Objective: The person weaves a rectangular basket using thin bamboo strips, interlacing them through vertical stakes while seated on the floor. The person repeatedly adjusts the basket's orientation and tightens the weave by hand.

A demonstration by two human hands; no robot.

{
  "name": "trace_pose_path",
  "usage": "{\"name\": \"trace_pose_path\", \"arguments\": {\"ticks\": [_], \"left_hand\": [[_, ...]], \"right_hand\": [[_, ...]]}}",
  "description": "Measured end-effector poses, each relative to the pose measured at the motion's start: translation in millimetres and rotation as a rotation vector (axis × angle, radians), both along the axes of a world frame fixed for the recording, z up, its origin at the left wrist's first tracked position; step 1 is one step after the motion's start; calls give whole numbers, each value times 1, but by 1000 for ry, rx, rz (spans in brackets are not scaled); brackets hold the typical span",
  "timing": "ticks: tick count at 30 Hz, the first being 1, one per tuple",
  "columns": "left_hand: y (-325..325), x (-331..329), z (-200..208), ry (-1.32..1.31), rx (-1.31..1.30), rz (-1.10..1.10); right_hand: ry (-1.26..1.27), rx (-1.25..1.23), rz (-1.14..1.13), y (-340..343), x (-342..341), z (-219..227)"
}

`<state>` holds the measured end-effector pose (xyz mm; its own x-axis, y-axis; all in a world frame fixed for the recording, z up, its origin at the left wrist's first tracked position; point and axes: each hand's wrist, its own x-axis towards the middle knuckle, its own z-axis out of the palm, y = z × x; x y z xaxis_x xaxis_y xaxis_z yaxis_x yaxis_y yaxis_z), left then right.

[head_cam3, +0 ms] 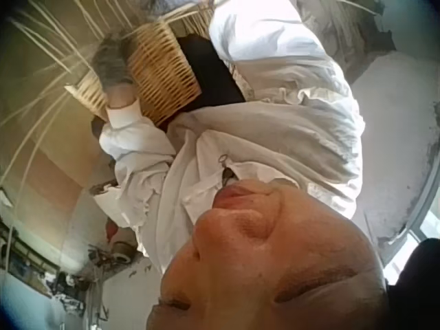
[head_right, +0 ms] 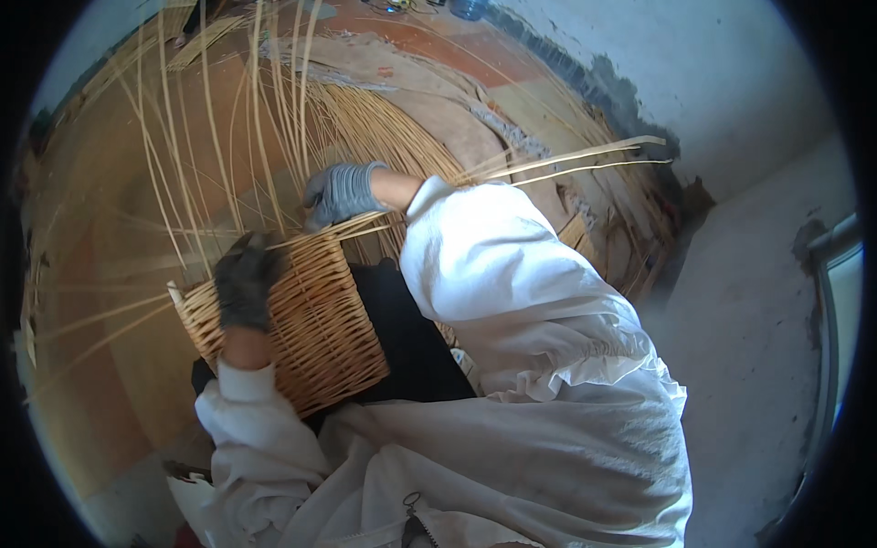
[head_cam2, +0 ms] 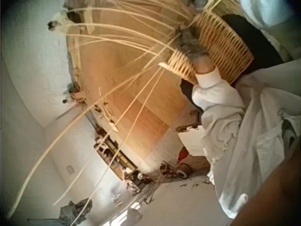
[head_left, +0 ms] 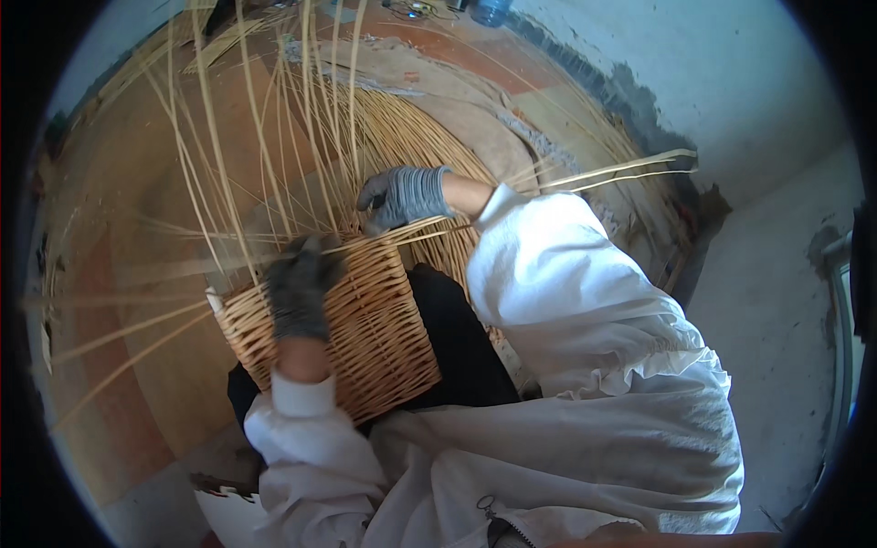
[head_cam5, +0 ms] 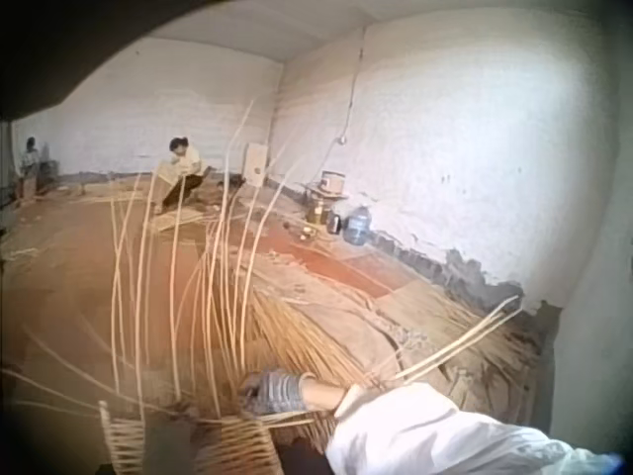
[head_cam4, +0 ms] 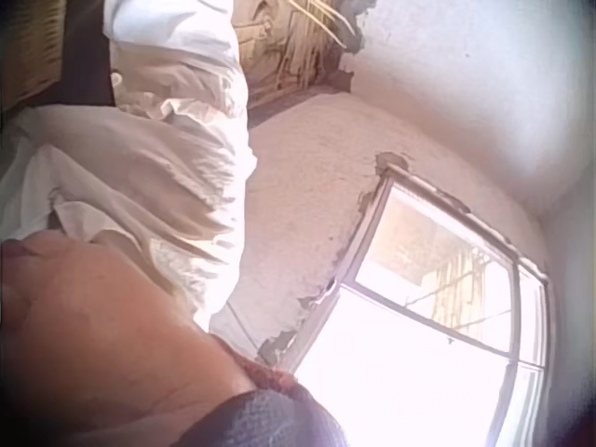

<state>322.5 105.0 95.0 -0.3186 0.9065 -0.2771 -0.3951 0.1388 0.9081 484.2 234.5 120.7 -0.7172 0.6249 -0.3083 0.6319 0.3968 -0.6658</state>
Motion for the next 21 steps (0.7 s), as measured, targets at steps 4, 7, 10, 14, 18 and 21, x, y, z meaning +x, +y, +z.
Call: {"name": "trace_pose_path", "arguments": {"ticks": [4,7,10,14,18,21], "left_hand": [[36,-54,-10,878,274,-90],[107,-2,68,1836,289,-574],[167,8,-3,2304,590,-380],[32,2,36,1503,714,-149],[-93,-90,-20,853,493,629],[-109,-133,-51,681,244,430]], "right_hand": [[-44,139,-207,-22,-20,-7],[-96,176,-267,-28,-36,-14],[-152,294,-140,8,-42,-80],[72,418,119,8,28,-59],[392,408,-408,-55,-14,-11],[1158,422,-104,-104,-82,-41]]}}
